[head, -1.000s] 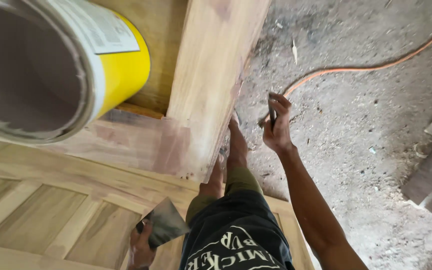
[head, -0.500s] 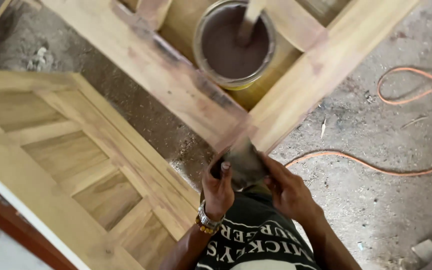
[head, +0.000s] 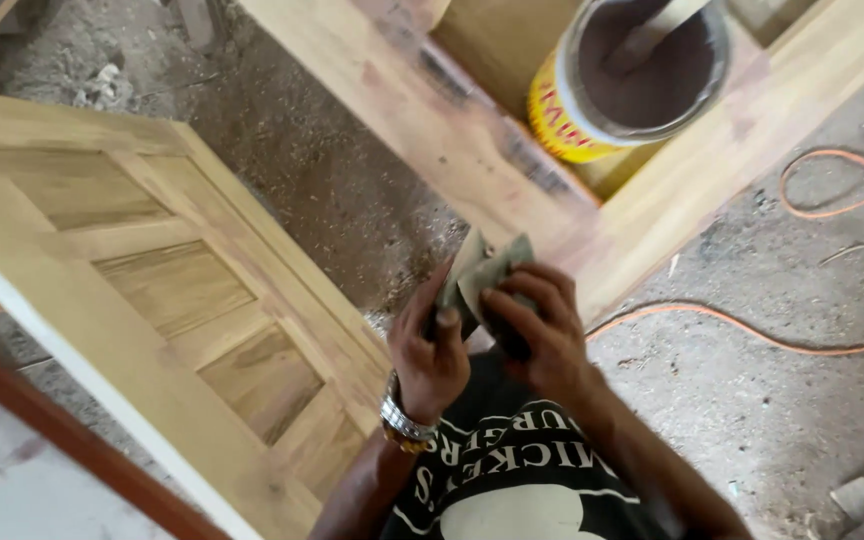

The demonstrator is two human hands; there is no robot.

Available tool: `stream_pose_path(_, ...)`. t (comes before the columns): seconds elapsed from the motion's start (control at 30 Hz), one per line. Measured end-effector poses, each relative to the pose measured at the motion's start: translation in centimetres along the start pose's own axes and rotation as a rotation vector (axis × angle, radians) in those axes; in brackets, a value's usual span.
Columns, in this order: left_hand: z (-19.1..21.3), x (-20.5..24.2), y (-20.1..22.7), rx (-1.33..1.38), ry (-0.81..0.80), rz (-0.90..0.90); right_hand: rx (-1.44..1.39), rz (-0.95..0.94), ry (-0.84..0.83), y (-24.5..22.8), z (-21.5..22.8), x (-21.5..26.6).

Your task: The recorder is sanding a wooden door and applying wood filler to prepare it for finishing.

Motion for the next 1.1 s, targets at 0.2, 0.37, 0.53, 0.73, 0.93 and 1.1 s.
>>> stream_pose_path(0.2,9.0,1.8,-7.6,-0.068,-0.318,0.429,0.134,0.250,-0.108,-5.9,-3.8,-5.6)
stream_pose_path(0.37,14.5,3.6,-14.7,0.903,0.279,0.846,-0.246,0.159,0.048,-7.8,-8.1,-5.2)
stream_pose_path(0.53,11.7,5.0,-12.7,1.853,-0.037,0.808,-0.755,0.306,-0.075,-11.2,-12.6,-6.0)
stream_pose_path(0.73,15.0,3.3,-16.2,1.372,-0.031,0.932,-0.990,-0.265,0.054,-2.9,-13.4,-12.3)
stream_pose_path(0.93,14.5,-2.2,-18.4,1.111,-0.100,1.053,-1.191,-0.726,-0.157,4.6,-21.3,-12.7)
stream_pose_path(1.1,15.5,-11.4,-22.5,1.266,-0.031,1.105,-0.534,-0.800,-0.732,12.2,-22.9,-15.5)
Point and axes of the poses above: each hand's wrist, its own x-axis away from the middle knuckle, its own z-axis out of the back of the hand, y = z × x, the point moved 9 cm from there along -x, towards the middle knuckle, and after that the axes turned 2 degrees about -z, right-handed, at the moved point
